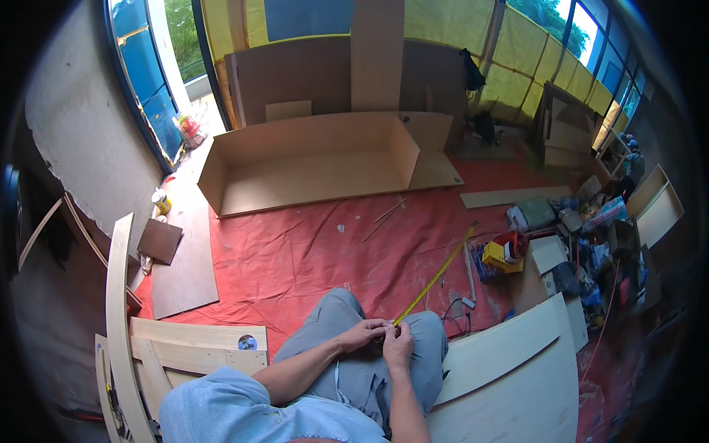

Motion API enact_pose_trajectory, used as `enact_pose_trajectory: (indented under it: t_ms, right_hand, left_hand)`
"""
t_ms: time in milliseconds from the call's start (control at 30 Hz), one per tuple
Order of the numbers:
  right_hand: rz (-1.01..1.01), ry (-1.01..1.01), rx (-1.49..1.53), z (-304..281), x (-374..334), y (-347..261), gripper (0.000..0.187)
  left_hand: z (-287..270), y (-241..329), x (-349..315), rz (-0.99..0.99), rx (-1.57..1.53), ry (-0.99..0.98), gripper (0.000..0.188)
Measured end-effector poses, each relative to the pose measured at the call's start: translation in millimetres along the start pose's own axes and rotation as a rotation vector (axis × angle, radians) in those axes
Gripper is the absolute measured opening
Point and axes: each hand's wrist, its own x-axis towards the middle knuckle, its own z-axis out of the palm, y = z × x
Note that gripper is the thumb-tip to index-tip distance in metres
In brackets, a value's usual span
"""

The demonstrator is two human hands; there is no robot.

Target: The person measures wooden boards with a tape measure, uses a drill to drive screws into the panels, and aligns wooden pieces together with the help of another person.

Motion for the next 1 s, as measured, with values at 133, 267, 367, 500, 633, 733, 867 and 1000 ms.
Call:
enact_pose_trajectory:
  t_ms: [133, 267, 367, 500, 633, 733, 867, 1000]
  right_hand:
    - [0.0, -0.044, 0.042, -6.5, 6.3, -4.0, 0.025]
    - [-0.007, -0.027, -0.027, -7.6, 7.4, -3.0, 0.028]
    - [-0.033, 0.034, -0.027, -3.0, 3.4, -1.1, 0.029]
    - [-0.02, 0.08, 0.039, -0.1, 3.7, -0.3, 0.029]
    - [0.013, -0.003, 0.065, -2.3, 6.1, 0.5, 0.028]
    - [-0.087, -0.003, 0.019, -2.9, 7.0, 1.0, 0.026]
    - [-0.08, -0.028, 0.017, -2.3, 6.2, 1.7, 0.027]
    - [-0.172, 0.022, 0.031, 0.6, 6.6, 2.1, 0.028]
  left_hand:
    - [1.3, -4.1, 4.1, -0.041, -0.098, 0.008, 0.03]
    - [4.1, -5.3, 9.3, -0.058, -0.085, -0.015, 0.033]
    - [6.9, -4.4, 8.9, 0.005, -0.038, -0.021, 0.034]
    - [9.9, 0.3, 6.4, 0.007, -0.02, -0.019, 0.035]
    - [9.7, 5.1, 5.3, -0.062, -0.068, 0.0, 0.035]
    - [8.6, 7.4, 3.4, -0.028, -0.083, 0.01, 0.035]
    - [8.3, 9.3, -1.1, -0.087, -0.134, 0.024, 0.035]
    - [7.8, 9.0, -1.2, -0.086, -0.219, 0.008, 0.033]
